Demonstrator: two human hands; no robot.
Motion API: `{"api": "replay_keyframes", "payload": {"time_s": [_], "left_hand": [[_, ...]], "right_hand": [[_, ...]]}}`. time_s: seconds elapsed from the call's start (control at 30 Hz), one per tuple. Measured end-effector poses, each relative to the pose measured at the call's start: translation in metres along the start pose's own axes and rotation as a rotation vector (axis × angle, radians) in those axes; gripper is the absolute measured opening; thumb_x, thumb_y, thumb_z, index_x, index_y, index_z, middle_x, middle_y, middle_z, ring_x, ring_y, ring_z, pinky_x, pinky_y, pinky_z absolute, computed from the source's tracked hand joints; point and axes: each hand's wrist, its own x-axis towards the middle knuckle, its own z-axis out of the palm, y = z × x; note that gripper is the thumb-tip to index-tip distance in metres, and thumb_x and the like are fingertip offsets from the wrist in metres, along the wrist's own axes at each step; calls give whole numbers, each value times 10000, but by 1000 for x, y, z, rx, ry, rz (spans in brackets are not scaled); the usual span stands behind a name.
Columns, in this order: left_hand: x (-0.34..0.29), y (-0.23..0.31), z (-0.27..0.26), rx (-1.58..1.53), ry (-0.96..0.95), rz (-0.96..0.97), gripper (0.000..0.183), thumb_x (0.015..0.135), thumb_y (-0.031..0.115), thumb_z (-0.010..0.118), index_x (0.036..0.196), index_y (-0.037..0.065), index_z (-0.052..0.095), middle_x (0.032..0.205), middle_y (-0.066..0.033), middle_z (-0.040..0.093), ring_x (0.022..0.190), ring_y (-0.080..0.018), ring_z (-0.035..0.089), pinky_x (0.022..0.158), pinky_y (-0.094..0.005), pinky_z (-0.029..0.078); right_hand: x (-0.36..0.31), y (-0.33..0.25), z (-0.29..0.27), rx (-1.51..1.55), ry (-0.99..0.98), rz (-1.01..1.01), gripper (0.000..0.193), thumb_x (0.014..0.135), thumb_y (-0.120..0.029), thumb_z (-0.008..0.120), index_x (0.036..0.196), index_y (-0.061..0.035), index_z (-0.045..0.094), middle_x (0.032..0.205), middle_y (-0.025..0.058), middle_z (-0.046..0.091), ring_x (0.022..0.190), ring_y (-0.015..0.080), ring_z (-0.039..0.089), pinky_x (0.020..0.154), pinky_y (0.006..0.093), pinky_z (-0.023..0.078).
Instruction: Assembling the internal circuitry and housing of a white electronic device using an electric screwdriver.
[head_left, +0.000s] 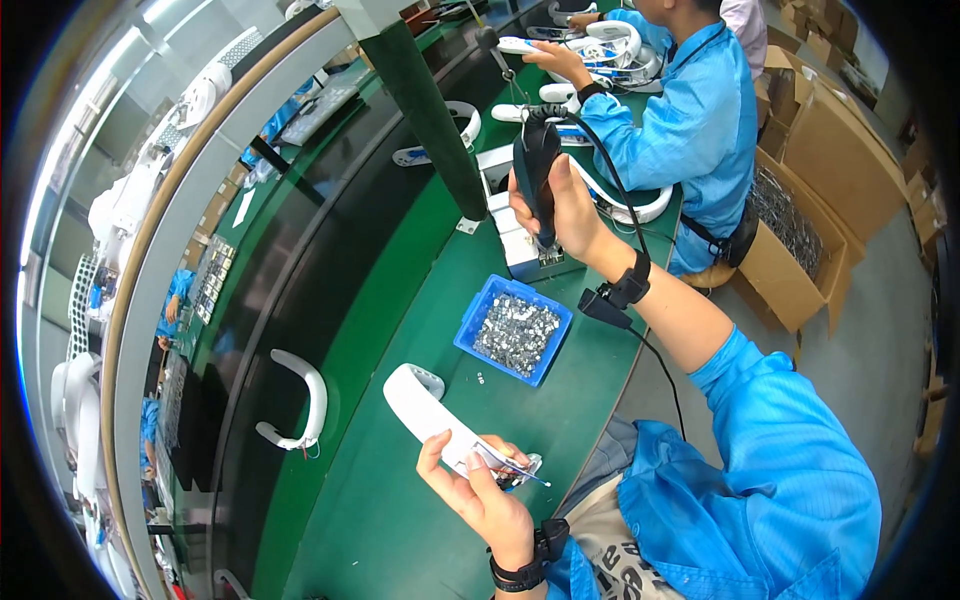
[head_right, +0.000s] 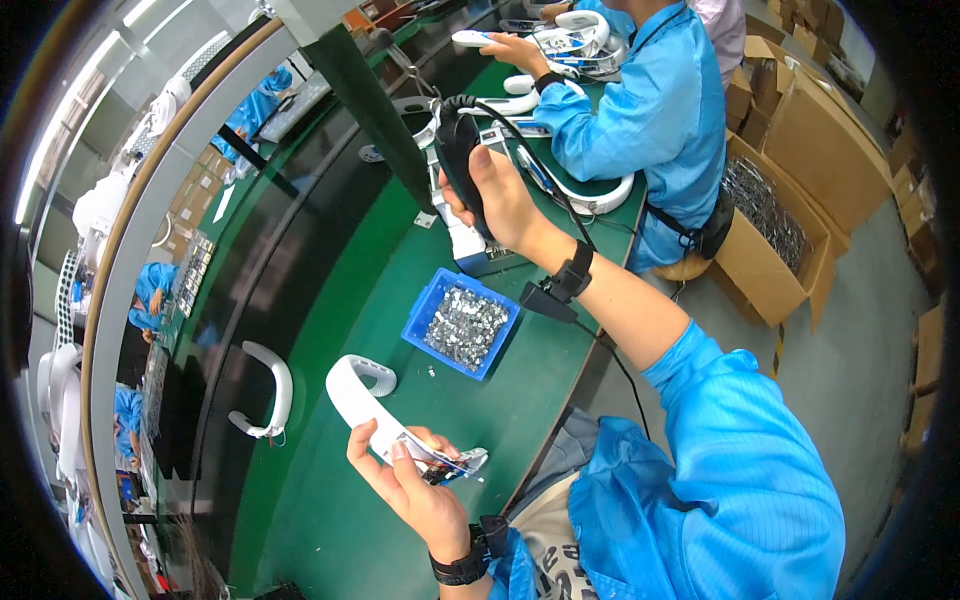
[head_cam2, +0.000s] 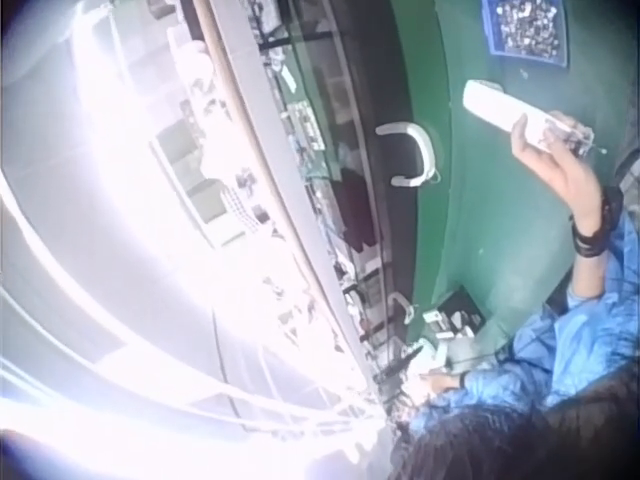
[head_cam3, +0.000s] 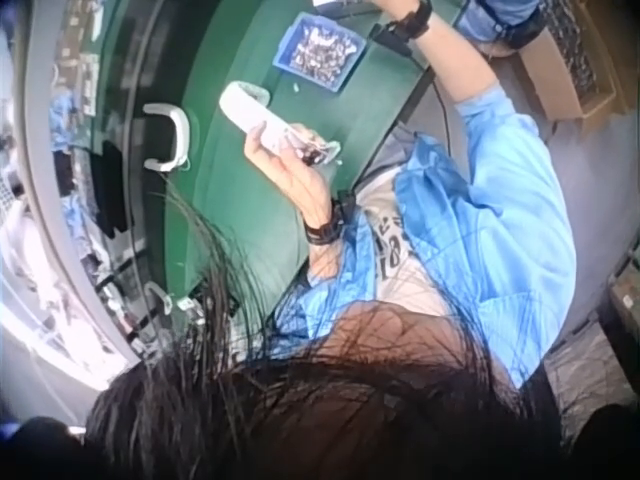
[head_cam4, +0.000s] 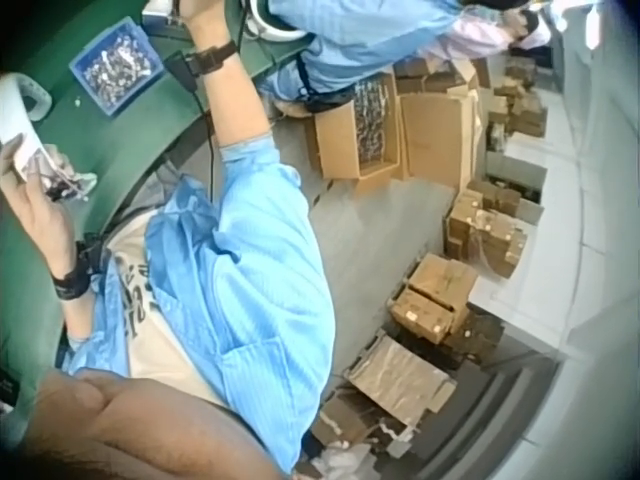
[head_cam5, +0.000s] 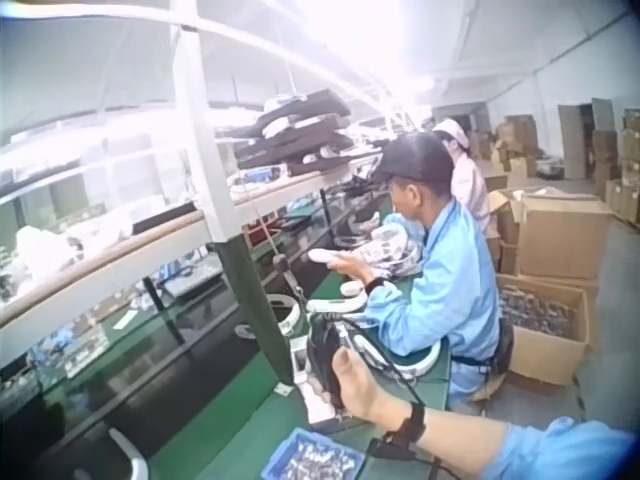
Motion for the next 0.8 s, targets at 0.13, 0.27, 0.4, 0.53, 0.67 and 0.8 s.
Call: {"api": "replay_keyframes", "payload": {"time_s": [0.13,0.27,0.4,0.53,0.67,0.8], "left_hand": [[0,4,-4,-28,9,-10,356,1075,93,413,1425,143,367,840,-125,614,677,-193,609,627,-328,526],[0,2,-4,-49,-55,-21,377,1087,50,415,1450,120,343,882,-125,618,714,-178,606,670,-318,527],[2,2,-5,-70,-85,-30,388,1091,32,434,1463,95,340,902,-117,615,759,-160,591,712,-308,517],[2,-7,-8,-84,-87,23,407,1086,19,449,1476,73,348,981,-99,611,796,-136,598,724,-281,507],[2,-10,-10,-110,-96,58,399,1087,13,440,1475,50,358,1071,-95,601,821,-123,611,743,-273,511],[1,-11,-12,-122,-119,61,393,1090,22,438,1475,51,360,1079,-103,598,829,-125,616,753,-279,517]], "right_hand": [[-8,-3,11,243,-13,138,823,1018,-788,303,1045,-14,584,701,54,548,537,115,509,513,257,415],[-39,-60,51,450,-77,99,945,905,-929,220,1026,-47,538,703,43,515,517,130,480,512,279,417],[-62,-113,111,555,-238,-35,921,846,-965,361,999,-63,468,635,52,487,466,166,471,432,320,410],[-75,-123,141,751,-480,-13,940,811,-947,497,1046,-37,521,693,96,556,543,202,521,504,354,450],[-81,-119,157,852,-499,86,971,753,-953,570,1046,-27,551,710,111,583,550,197,529,501,346,450],[-82,-110,159,875,-500,118,987,723,-964,587,1026,-25,559,721,119,599,557,194,541,498,337,454]]}}
